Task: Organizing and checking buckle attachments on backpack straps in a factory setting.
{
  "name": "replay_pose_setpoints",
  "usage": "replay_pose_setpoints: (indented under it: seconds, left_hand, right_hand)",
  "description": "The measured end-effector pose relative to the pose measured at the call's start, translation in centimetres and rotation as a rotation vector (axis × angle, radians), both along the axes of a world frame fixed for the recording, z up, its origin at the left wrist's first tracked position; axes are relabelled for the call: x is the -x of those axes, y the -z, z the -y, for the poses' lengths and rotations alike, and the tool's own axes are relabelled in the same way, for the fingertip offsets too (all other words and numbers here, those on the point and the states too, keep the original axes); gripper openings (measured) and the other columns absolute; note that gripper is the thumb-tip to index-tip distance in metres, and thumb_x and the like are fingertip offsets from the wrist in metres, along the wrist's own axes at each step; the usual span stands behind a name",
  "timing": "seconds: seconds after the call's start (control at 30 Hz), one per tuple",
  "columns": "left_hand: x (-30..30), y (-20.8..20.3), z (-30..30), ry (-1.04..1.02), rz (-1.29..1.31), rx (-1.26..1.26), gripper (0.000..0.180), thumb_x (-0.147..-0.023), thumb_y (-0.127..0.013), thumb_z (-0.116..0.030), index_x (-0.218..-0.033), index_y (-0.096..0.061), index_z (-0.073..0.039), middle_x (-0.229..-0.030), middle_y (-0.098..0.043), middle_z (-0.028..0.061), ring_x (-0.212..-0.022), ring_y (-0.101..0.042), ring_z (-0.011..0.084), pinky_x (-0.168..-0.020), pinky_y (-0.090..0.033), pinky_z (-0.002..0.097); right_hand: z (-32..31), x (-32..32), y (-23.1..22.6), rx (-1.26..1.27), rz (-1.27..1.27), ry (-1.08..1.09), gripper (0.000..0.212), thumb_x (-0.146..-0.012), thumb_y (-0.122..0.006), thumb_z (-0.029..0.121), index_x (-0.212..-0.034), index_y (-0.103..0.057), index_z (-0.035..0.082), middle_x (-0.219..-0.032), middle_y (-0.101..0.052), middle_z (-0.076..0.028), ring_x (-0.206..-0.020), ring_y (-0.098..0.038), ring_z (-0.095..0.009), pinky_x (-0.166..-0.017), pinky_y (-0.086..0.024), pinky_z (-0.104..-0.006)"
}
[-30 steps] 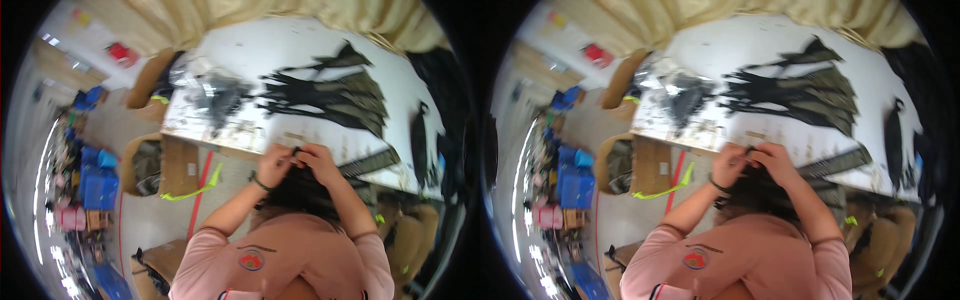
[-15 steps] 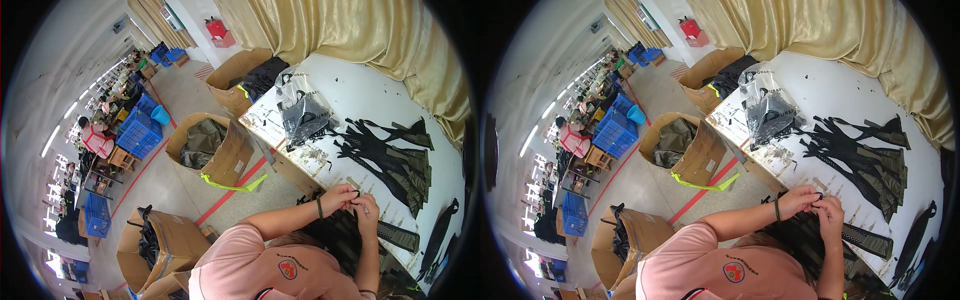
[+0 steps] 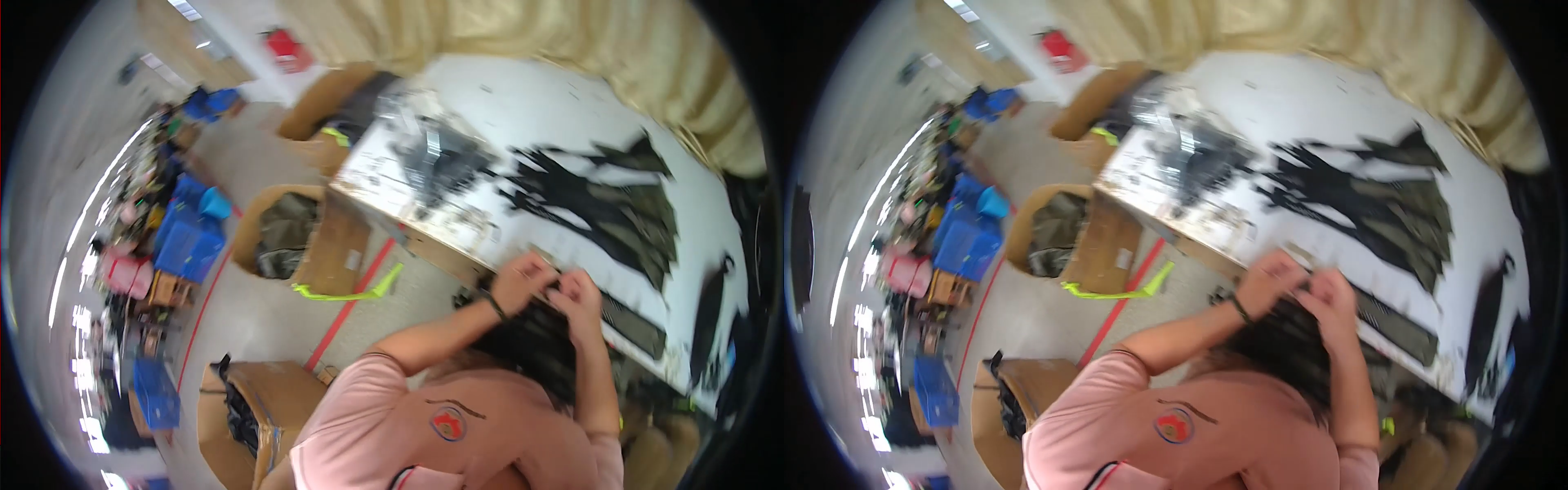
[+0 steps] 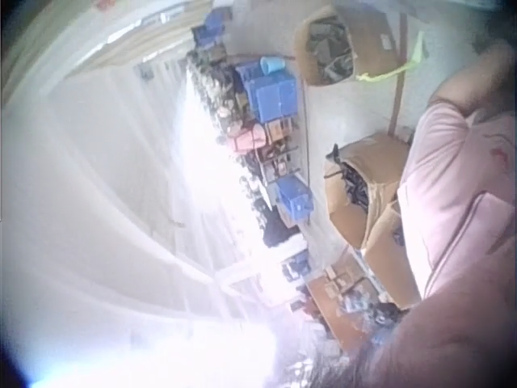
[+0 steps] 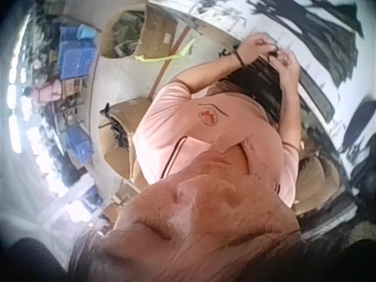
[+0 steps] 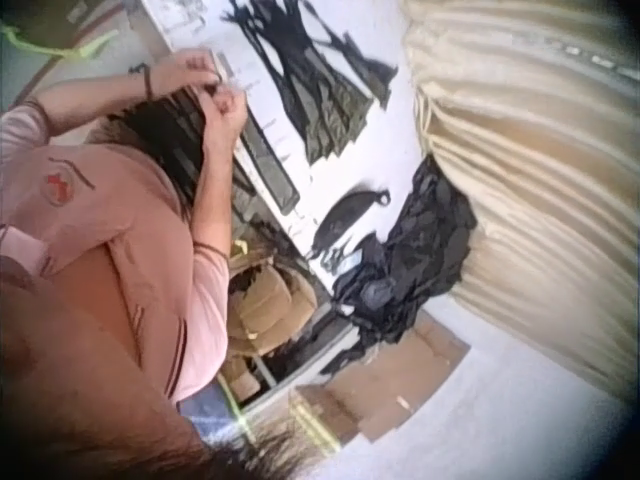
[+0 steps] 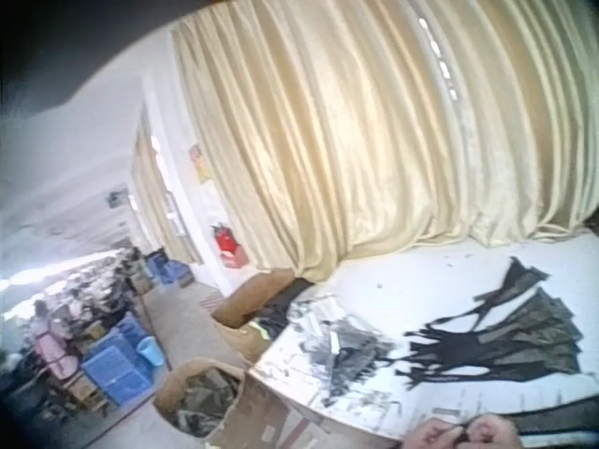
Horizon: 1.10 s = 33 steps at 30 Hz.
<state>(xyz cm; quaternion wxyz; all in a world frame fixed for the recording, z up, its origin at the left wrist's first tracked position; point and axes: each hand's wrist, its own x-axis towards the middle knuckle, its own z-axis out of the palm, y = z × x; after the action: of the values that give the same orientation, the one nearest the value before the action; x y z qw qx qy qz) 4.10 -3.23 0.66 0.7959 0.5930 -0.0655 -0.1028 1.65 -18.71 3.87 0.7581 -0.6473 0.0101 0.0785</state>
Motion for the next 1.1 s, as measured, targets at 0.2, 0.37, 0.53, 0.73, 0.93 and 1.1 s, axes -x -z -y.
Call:
replay_pose_setpoints:
  seconds: [0.2,0.37,0.53,0.73,0.93,1.1]
  left_hand:
    - [0.0,-0.1,-1.4,-0.076,0.006,-0.001,0.002,-0.088,-0.059,-0.005,-0.089,-0.060,-0.004,-0.079,-0.062,0.0021,-0.069,-0.056,0.0073,-0.064,-0.046,0.0212]
    - [0.3,-0.4,-0.6,0.019,0.056,0.031,0.008,-0.088,-0.059,0.001,-0.096,-0.060,0.002,-0.091,-0.066,0.0078,-0.082,-0.062,0.0114,-0.077,-0.050,0.0237]
    - [0.9,-0.5,-0.2,0.118,0.164,0.004,0.012,-0.085,-0.059,0.007,-0.097,-0.059,0.002,-0.102,-0.061,0.0084,-0.095,-0.059,0.0131,-0.083,-0.049,0.0251]
    - [1.6,-0.5,0.5,0.188,0.144,0.156,0.019,-0.081,-0.060,0.013,-0.095,-0.058,0.001,-0.108,-0.053,0.0082,-0.102,-0.056,0.0172,-0.084,-0.050,0.0273]
    - [0.7,-0.9,-0.6,0.172,0.383,-0.242,0.023,-0.075,-0.064,0.013,-0.092,-0.060,-0.002,-0.102,-0.053,0.0081,-0.092,-0.057,0.0177,-0.078,-0.051,0.0272]
    - [1.0,-0.8,-0.4,0.195,0.416,-0.373,0.019,-0.073,-0.068,0.008,-0.088,-0.062,-0.002,-0.095,-0.054,0.0083,-0.084,-0.058,0.0179,-0.072,-0.050,0.0256]
  right_hand:
    - [-0.7,-1.0,1.5,0.048,0.085,0.031,0.028,-0.068,-0.073,-0.002,-0.081,-0.050,0.007,-0.071,-0.047,0.004,-0.064,-0.044,-0.004,-0.056,-0.038,-0.0199]
    - [0.0,-0.6,0.8,-0.062,-0.030,0.046,0.028,-0.071,-0.069,-0.007,-0.080,-0.048,0.009,-0.070,-0.047,0.005,-0.064,-0.045,-0.003,-0.057,-0.039,-0.0168]
    - [0.7,-0.1,1.5,-0.140,-0.041,0.064,0.027,-0.072,-0.069,-0.006,-0.081,-0.048,0.007,-0.073,-0.049,0.002,-0.066,-0.048,-0.005,-0.059,-0.043,-0.0184]
    - [0.8,0.3,0.4,-0.335,-0.140,0.071,0.022,-0.077,-0.068,-0.002,-0.091,-0.051,0.003,-0.079,-0.054,-0.002,-0.074,-0.057,-0.010,-0.065,-0.052,-0.0252]
    - [2.4,-0.6,-0.8,-0.094,-0.097,-0.136,0.013,-0.087,-0.061,0.011,-0.096,-0.059,0.001,-0.079,-0.059,0.000,-0.073,-0.055,-0.008,-0.064,-0.048,-0.0229]
    - [2.6,-0.9,-0.8,0.410,0.124,-0.162,0.013,-0.088,-0.060,0.013,-0.089,-0.062,0.000,-0.076,-0.061,0.000,-0.070,-0.053,-0.005,-0.061,-0.044,-0.0209]
